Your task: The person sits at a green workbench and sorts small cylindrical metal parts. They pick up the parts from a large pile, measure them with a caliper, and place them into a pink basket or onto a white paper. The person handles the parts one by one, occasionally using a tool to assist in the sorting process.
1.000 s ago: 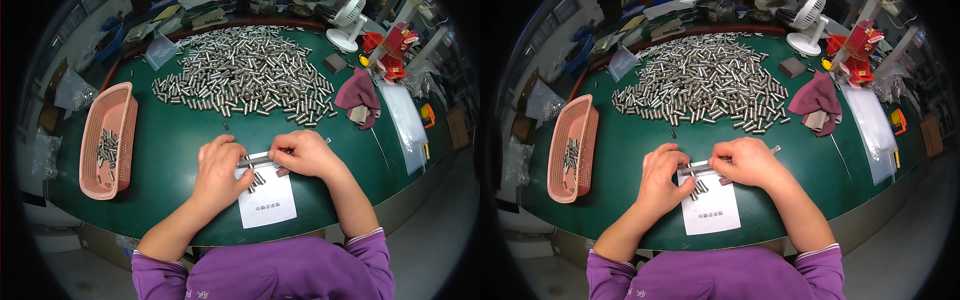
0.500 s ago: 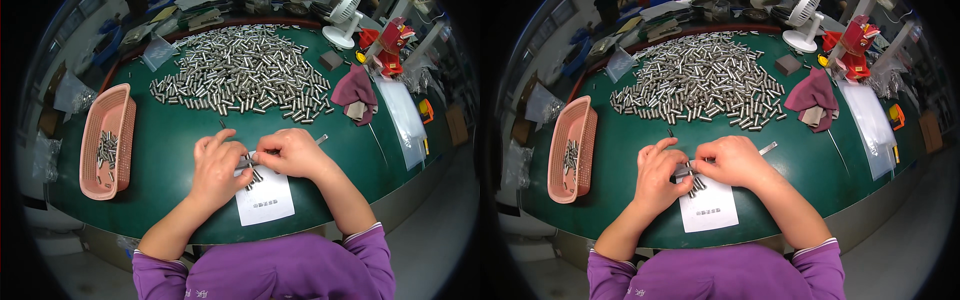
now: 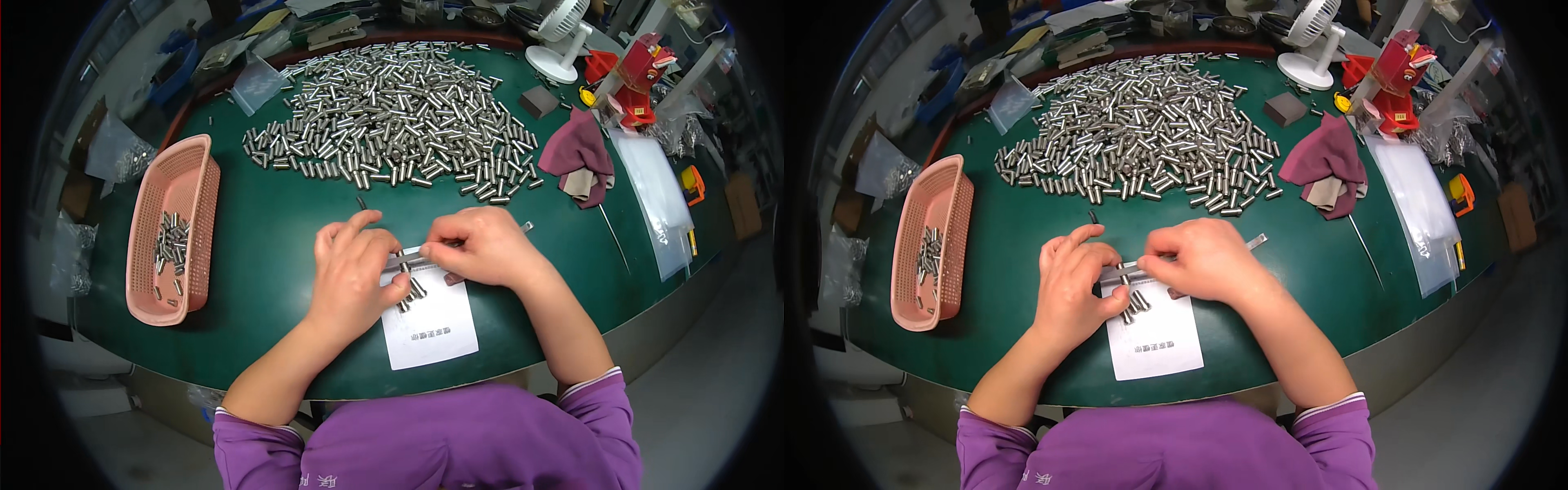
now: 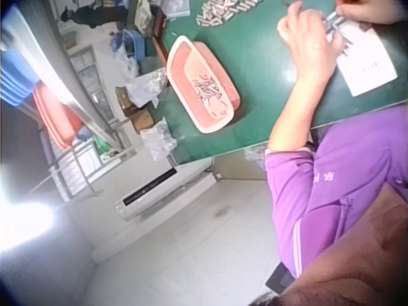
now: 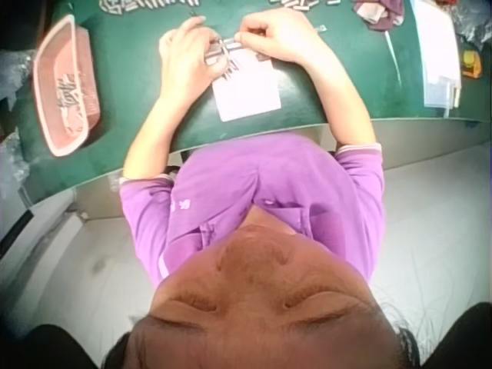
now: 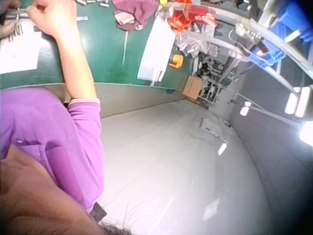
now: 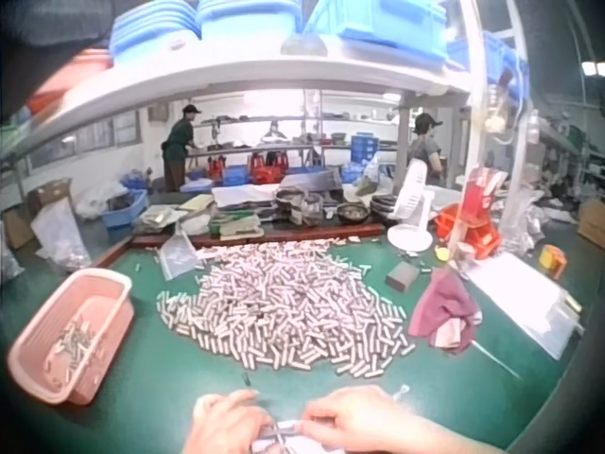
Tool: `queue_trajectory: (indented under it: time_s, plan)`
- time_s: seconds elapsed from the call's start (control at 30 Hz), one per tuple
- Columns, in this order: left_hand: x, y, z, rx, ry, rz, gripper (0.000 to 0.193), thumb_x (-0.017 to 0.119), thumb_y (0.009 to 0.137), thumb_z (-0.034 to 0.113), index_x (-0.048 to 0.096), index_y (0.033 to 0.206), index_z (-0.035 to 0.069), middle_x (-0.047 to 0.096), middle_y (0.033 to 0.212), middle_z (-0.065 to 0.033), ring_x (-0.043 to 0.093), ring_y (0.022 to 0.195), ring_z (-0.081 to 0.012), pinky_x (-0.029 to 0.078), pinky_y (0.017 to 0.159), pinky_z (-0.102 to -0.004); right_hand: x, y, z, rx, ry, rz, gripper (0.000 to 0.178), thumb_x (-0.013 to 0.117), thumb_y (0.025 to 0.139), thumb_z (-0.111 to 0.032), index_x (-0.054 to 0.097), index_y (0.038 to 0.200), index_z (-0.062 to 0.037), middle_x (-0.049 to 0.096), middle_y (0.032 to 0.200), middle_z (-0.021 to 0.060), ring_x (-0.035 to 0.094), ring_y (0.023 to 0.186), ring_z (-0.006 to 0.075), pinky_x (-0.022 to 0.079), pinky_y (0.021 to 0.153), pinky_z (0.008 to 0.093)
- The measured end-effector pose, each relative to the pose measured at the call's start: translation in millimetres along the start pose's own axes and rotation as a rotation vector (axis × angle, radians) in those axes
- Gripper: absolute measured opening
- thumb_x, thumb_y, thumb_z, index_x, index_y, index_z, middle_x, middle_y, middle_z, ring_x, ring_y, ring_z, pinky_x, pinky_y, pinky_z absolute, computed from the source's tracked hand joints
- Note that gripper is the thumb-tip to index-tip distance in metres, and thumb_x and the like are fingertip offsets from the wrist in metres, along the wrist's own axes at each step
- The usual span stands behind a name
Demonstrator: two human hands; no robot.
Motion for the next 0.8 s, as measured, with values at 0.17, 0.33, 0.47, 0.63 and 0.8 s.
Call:
queue_trajectory:
  time_s: [0.17, 0.33, 0.47, 0.63, 0.8]
  plan:
    - [-4.2, -0.6, -2.1, -0.016, 0.014, 0.018, 0.037, 0.079, 0.06, 0.007, 0.06, 0.091, 0.01, 0.064, 0.091, -0.001, 0.059, 0.116, -0.0295, 0.036, 0.093, -0.0447, -0.8, 2.5, 3.6, -0.032, 0.019, -0.021, 0.016, 0.072, 0.082, -0.025, 0.072, 0.08, -0.0091, 0.065, 0.063, 0.005, 0.064, 0.055, 0.0192, 0.049, 0.053, 0.0324]
    - [-1.3, 2.4, -0.1, 0.005, -0.015, 0.037, 0.037, 0.08, 0.059, 0.006, 0.06, 0.091, 0.01, 0.065, 0.092, -0.001, 0.061, 0.115, -0.0298, 0.037, 0.092, -0.0436, 7.9, 1.8, -13.6, -0.164, -0.108, 0.066, 0.021, 0.067, 0.083, -0.032, 0.071, 0.078, -0.0119, 0.067, 0.064, 0.0045, 0.066, 0.059, 0.0233, 0.051, 0.057, 0.0373]
    - [-6.2, 0.5, -2.1, -0.003, -0.024, 0.05, 0.037, 0.08, 0.059, 0.007, 0.06, 0.091, 0.01, 0.065, 0.092, -0.0012, 0.061, 0.114, -0.0295, 0.038, 0.092, -0.0432, -2.0, 2.6, 9.4, 0.026, 0.083, -0.023, 0.023, 0.067, 0.083, -0.033, 0.07, 0.079, -0.0112, 0.066, 0.063, 0.0042, 0.065, 0.059, 0.0235, 0.05, 0.056, 0.0366]
    - [-4.6, 1.7, -2.9, -0.023, -0.068, 0.053, 0.037, 0.08, 0.059, 0.007, 0.06, 0.09, 0.01, 0.066, 0.092, -0.0014, 0.062, 0.114, -0.0295, 0.039, 0.093, -0.043, 2.9, 1.7, -15.4, -0.231, -0.047, 0.092, 0.017, 0.072, 0.084, -0.025, 0.071, 0.08, -0.0085, 0.064, 0.065, 0.0053, 0.062, 0.053, 0.0167, 0.046, 0.051, 0.0325]
    - [-8.1, 1.6, -5.9, -0.024, -0.083, 0.046, 0.037, 0.08, 0.059, 0.007, 0.061, 0.09, 0.01, 0.067, 0.093, -0.0018, 0.062, 0.114, -0.0296, 0.039, 0.092, -0.0425, -9.1, 0.3, 18.7, 0.077, 0.166, -0.047, 0.013, 0.071, 0.086, -0.016, 0.071, 0.08, -0.0049, 0.067, 0.063, 0.0041, 0.068, 0.055, 0.0108, 0.051, 0.051, 0.0222]
Point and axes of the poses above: each hand's wrist, its own y-axis towards the middle knuckle, its own x-axis out of the palm, z = x × y, the point moved 8 cm from there along y, towards the middle knuckle
